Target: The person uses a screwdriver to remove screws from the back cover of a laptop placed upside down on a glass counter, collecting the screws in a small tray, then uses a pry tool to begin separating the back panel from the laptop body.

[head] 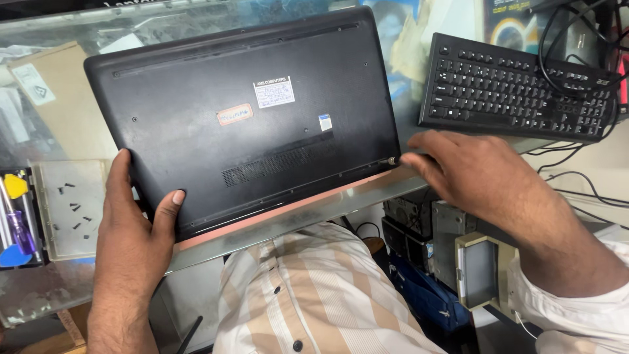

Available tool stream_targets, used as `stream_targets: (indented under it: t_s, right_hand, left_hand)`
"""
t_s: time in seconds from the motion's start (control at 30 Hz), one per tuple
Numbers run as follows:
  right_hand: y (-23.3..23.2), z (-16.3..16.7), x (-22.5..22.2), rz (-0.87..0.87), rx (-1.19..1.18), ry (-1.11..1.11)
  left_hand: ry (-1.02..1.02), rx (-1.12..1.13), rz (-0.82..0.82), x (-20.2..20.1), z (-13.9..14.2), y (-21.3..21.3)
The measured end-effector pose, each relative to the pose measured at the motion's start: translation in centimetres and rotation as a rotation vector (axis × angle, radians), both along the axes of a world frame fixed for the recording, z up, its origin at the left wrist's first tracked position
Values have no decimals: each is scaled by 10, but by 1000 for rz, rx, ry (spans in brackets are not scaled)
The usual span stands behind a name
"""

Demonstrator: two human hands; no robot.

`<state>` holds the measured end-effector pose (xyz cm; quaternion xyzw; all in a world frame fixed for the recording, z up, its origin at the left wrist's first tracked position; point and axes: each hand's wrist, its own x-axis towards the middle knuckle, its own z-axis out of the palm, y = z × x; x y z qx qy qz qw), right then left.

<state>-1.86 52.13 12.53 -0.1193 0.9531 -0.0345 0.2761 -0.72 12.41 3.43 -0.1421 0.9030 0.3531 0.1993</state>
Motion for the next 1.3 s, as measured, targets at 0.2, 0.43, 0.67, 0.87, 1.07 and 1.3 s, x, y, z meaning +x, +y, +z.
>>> stream_targets:
  t_s: [0.2,0.43,0.67,0.87,1.07,1.3]
  right_hand:
    - [-9,7,3,154,-138,156]
    - [-7,2,6,62,-49,45]
    - [-6,2,5,295,-290,250]
    - [-8,10,5,79,-149,66]
    - [1,34,11,33,-184,193]
    - [-10,24,13,119,-256,206]
  left_hand:
    - [20,11,-16,0,3,1]
    - [-26,21,16,3,-1,-5]
    - [49,38,-2,8,-7,-10]
    - [25,21,4,6,-4,-8]
    - [64,2,-2,11,2,-7]
    - [62,1,1,12,6,-7]
